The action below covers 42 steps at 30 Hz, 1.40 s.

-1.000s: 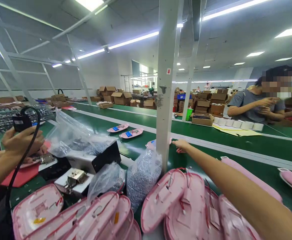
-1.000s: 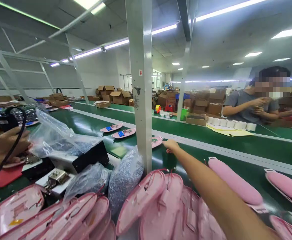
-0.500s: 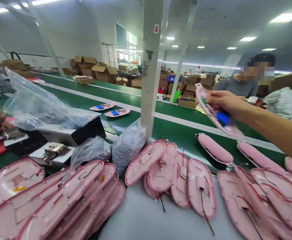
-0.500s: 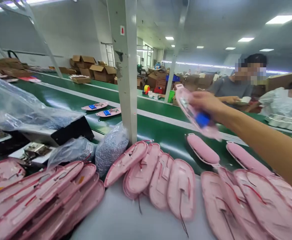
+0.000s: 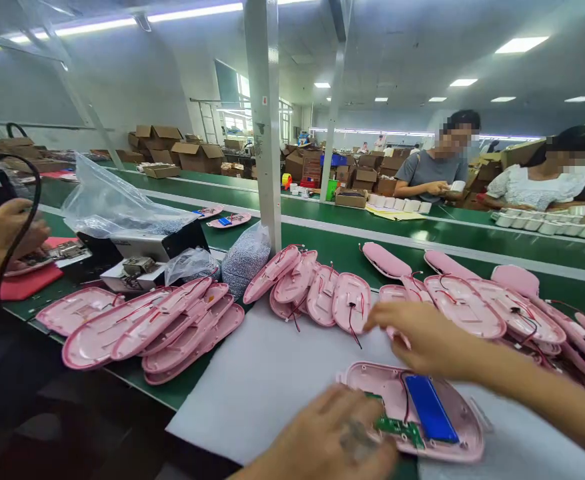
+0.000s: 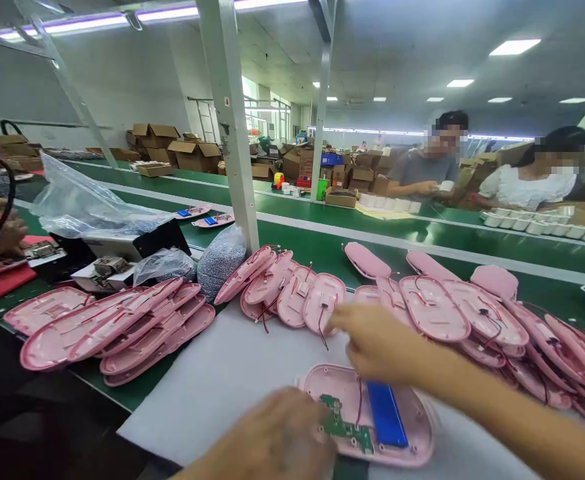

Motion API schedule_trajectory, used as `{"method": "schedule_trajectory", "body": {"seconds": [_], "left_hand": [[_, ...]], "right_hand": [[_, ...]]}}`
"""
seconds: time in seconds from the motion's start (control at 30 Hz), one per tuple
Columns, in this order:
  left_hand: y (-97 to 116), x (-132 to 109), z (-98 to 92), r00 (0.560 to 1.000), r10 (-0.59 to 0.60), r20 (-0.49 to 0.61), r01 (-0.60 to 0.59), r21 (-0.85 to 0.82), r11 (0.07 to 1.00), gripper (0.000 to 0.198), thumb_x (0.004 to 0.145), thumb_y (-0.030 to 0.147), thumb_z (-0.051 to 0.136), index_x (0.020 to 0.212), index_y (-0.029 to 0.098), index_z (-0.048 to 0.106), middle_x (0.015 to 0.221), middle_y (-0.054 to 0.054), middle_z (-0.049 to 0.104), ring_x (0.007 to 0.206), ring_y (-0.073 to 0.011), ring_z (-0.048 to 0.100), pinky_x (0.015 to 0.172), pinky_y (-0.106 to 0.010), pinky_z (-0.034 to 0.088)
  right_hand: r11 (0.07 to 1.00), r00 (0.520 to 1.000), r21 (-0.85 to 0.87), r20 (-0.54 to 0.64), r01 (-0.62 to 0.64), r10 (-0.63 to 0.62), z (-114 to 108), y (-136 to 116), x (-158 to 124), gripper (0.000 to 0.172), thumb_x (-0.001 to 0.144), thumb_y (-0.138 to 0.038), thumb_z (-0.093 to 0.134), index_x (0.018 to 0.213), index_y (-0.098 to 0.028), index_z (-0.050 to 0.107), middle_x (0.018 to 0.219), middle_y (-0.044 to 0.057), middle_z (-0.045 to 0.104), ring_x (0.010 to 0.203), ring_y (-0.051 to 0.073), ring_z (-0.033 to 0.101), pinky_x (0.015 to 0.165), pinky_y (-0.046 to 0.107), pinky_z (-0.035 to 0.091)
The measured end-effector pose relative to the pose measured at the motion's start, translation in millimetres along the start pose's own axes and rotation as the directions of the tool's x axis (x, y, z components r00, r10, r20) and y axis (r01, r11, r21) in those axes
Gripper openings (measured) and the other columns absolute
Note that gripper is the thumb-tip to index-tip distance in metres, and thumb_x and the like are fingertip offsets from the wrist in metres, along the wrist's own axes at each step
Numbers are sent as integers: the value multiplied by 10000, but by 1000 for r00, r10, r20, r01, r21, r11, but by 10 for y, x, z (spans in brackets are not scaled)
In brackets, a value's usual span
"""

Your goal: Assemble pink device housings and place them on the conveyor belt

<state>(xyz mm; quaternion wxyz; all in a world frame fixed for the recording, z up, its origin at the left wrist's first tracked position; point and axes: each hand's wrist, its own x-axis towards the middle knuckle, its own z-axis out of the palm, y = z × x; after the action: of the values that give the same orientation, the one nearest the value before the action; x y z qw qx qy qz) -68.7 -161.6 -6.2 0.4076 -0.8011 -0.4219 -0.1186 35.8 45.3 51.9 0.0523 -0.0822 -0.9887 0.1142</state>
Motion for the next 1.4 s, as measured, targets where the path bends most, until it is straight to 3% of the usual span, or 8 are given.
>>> {"method": "schedule_trajectory", "body": {"seconds": [0.1,0.23,0.47,0.7,0.8,1.03,1.27,1.4], "left_hand": [[-148,-231,-141,917,-294,270,378,-348,858,438,777,212,667,1200,165,565,1164,-129,576,943,-247,565,762,-371,555],[-213,-305,-185,925,-142,353,316,-502,805,497,848,71,533,1328,184,474,1182,-117,569,925,-236,563,779,-368,523],[-345,-267,7,930,-186,316,367,-813,452,334,964,49,379,1205,136,594,1094,-98,662,977,-179,603,875,-283,495],[-187,-33,258,402,-679,614,450,-778,-438,120,872,294,720,932,190,729,850,-36,724,846,-168,665,764,-227,497],[-142,111,292,393,-794,464,454,-849,-272,76,899,266,682,925,208,724,865,-20,721,806,-147,651,725,-227,484],[-73,394,324,760,-636,-136,491,-521,698,156,934,96,547,1008,172,662,951,-48,695,829,-178,612,752,-323,481],[-54,441,396,813,-582,-14,430,-659,617,110,928,110,572,980,168,650,890,-14,693,785,-159,610,717,-303,492],[-27,409,439,610,-785,-106,520,-694,498,101,916,190,633,990,214,697,941,-54,623,870,-171,587,770,-317,494]], "right_hand": [[996,1000,-90,-21,9,-11,-186,291,490,600,697,-17,484,1256,-182,625,1244,99,644,1120,259,605,921,353,468],[997,984,-58,168,-53,62,20,662,1052,923,596,-11,570,1491,-111,368,1494,169,424,1323,318,455,1021,384,425],[995,976,73,213,-71,54,-31,1058,1137,424,637,-167,661,1059,-184,695,1050,65,699,949,247,638,804,304,487],[955,961,291,-241,-60,134,-766,937,-62,243,840,-404,543,875,-192,656,787,49,628,694,168,556,582,271,433],[904,883,399,-354,-155,308,-601,670,-642,226,836,-418,589,933,-220,638,785,40,629,624,165,536,499,271,418],[874,803,461,-457,-154,383,-44,107,-1110,131,920,-321,543,1004,-236,597,896,23,637,725,157,603,576,256,457],[867,628,482,-637,-127,446,55,-33,-1101,110,886,-288,601,988,-247,606,945,10,645,836,167,627,651,256,472],[822,622,563,-616,-82,484,106,-7,-1080,146,856,-287,637,992,-245,604,939,5,635,845,167,620,649,258,471]]}}
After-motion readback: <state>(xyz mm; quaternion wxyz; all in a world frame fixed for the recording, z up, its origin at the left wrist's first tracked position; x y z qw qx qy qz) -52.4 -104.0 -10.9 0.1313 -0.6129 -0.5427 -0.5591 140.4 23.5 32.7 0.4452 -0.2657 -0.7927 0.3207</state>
